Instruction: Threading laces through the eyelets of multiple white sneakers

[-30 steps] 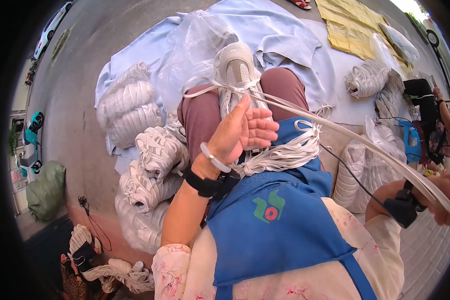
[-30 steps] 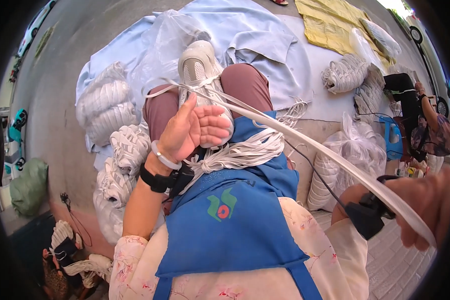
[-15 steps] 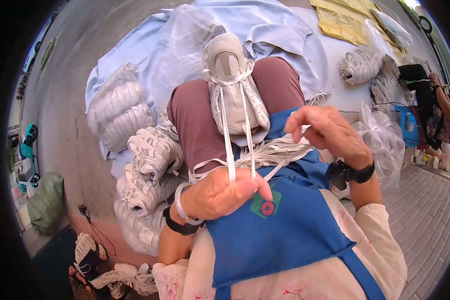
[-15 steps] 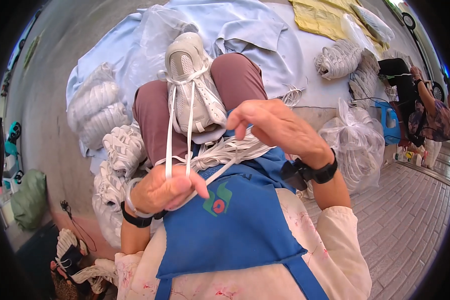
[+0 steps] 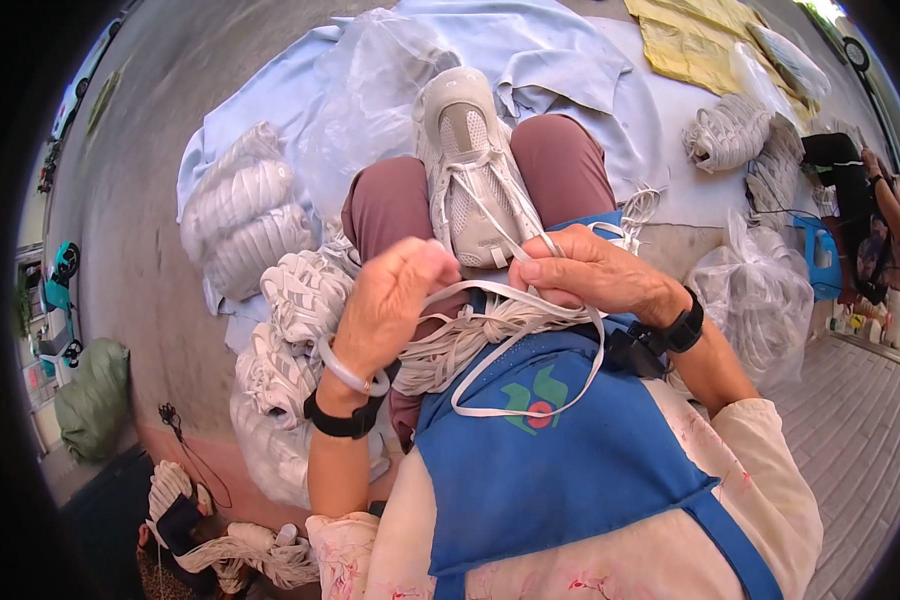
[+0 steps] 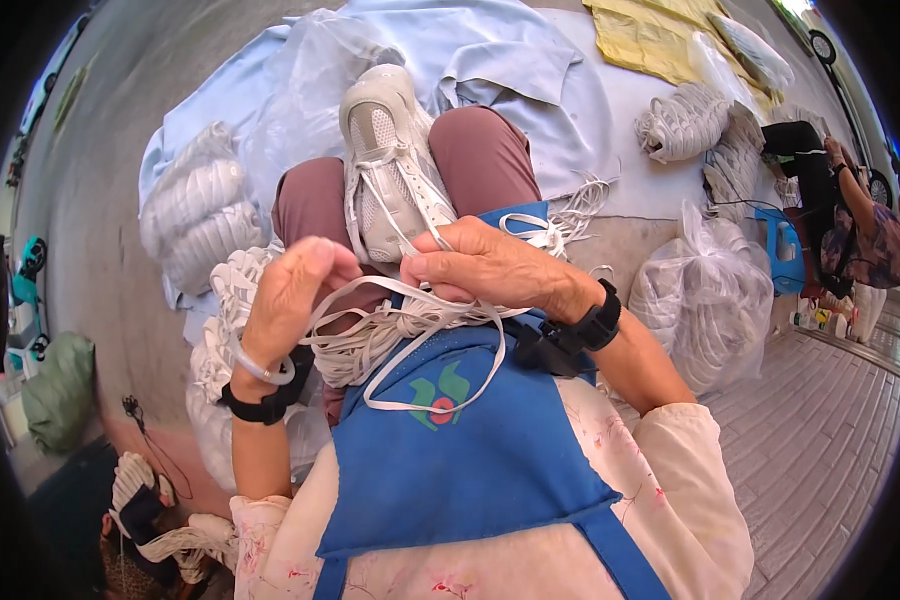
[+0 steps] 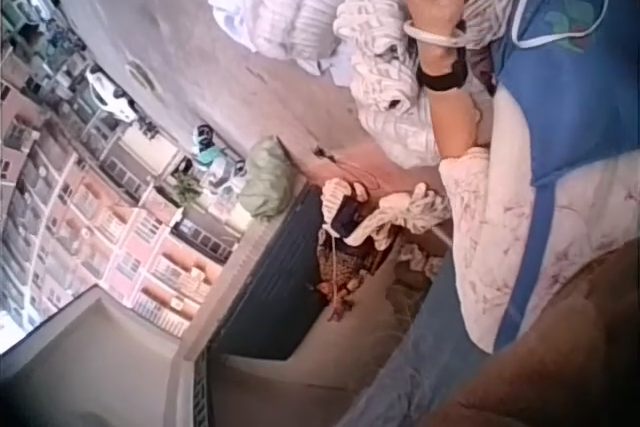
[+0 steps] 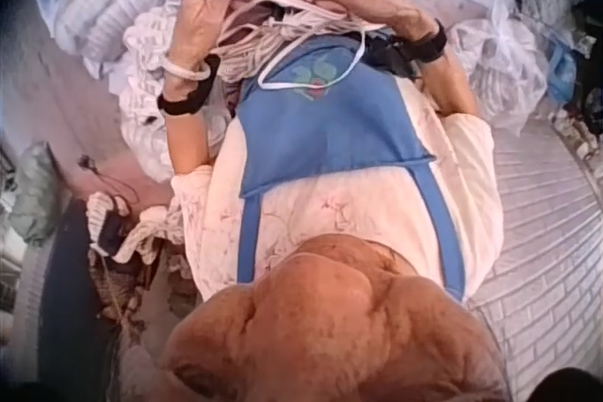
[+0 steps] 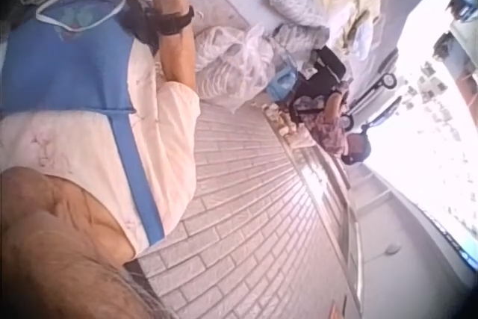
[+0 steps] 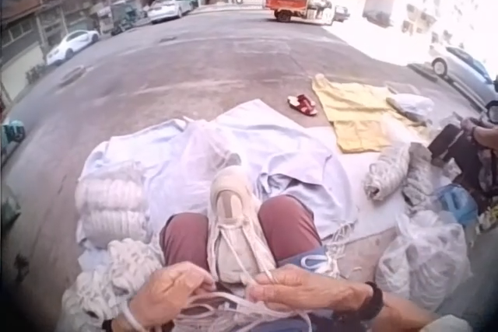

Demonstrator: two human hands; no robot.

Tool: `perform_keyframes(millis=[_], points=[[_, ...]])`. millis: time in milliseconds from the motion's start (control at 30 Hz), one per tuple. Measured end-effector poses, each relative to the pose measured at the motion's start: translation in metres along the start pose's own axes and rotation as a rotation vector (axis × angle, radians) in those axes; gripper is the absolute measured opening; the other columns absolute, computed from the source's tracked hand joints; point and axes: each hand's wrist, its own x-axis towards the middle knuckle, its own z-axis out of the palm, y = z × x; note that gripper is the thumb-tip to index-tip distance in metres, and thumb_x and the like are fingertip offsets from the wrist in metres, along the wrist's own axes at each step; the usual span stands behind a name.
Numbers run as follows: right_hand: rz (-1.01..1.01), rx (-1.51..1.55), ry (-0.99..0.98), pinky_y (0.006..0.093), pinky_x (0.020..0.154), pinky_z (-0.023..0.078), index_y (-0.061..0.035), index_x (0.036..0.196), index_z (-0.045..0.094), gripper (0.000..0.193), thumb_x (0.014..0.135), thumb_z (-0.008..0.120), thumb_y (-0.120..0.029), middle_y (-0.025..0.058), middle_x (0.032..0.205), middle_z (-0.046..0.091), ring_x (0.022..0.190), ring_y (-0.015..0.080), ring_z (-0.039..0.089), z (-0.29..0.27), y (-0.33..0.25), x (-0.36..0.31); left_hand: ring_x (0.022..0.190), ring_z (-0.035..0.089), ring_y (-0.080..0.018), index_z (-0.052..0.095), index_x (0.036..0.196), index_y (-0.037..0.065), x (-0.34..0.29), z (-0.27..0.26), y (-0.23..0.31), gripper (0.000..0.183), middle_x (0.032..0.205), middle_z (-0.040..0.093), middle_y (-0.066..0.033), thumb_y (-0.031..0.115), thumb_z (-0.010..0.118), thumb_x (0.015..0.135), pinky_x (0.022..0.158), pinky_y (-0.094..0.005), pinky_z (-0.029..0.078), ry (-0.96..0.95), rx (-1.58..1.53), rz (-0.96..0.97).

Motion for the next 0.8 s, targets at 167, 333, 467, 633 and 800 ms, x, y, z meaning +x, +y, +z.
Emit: perform_keyframes(millis=[167,333,467,633,800], points=[[-0.012,0.018,-0.054,0.0215,0.05,0.033,-0.0037,0.091,0.065,0.034,0.099,0.045,-0.03,-0.0047,0.057,0.044,0.055,0.0039,0.039,0.017,-0.007,0.022,0.065,0.057,-0.0112,0.062,0.098,0.0,0.071,0.002,-0.023,0.019,0.082,0.064,-0.0043,0.018,0.061,0.092,0.063,-0.0259,0.048,0.504,0.348,0.247],[-0.03,0.046,-0.098,0.0199,0.052,0.035,-0.0025,0.096,0.064,0.036,0.101,0.045,-0.033,-0.0043,0.057,0.046,0.055,0.0034,0.042,0.01,0.0,0.024,0.067,0.062,-0.0236,0.065,0.09,0.001,0.092,0.006,-0.014,0.011,0.084,0.064,-0.0117,0.008,0.065,0.082,0.065,-0.0331,0.05,0.448,0.643,0.399],[-0.075,-0.005,-0.093,0.0199,0.052,0.035,-0.0021,0.096,0.064,0.035,0.1,0.046,-0.032,-0.0043,0.058,0.047,0.056,0.0033,0.043,0.007,0.003,0.029,0.066,0.061,-0.0223,0.06,0.092,0.0,0.1,0.005,-0.011,0.009,0.082,0.063,-0.0118,0.006,0.061,0.085,0.066,-0.0338,0.049,0.396,0.778,0.444],[-0.044,0.133,-0.184,0.0208,0.05,0.034,-0.0019,0.093,0.065,0.033,0.099,0.048,-0.03,-0.0045,0.056,0.047,0.053,0.0036,0.042,0.003,-0.01,0.015,0.06,0.055,-0.0137,0.057,0.095,0.002,0.105,-0.014,-0.025,0.007,0.076,0.059,-0.0065,0.006,0.054,0.09,0.054,-0.0286,0.048,0.251,0.586,0.351],[-0.117,-0.044,-0.255,0.0253,0.051,0.038,-0.0019,0.087,0.064,0.038,0.1,0.045,-0.032,-0.0024,0.053,0.045,0.052,0.0077,0.043,-0.003,-0.013,0.004,0.059,0.053,-0.0061,0.056,0.096,0.003,0.104,-0.009,-0.016,0.008,0.076,0.056,-0.0016,0.01,0.052,0.093,0.044,-0.0204,0.046,0.205,0.256,-0.061]])
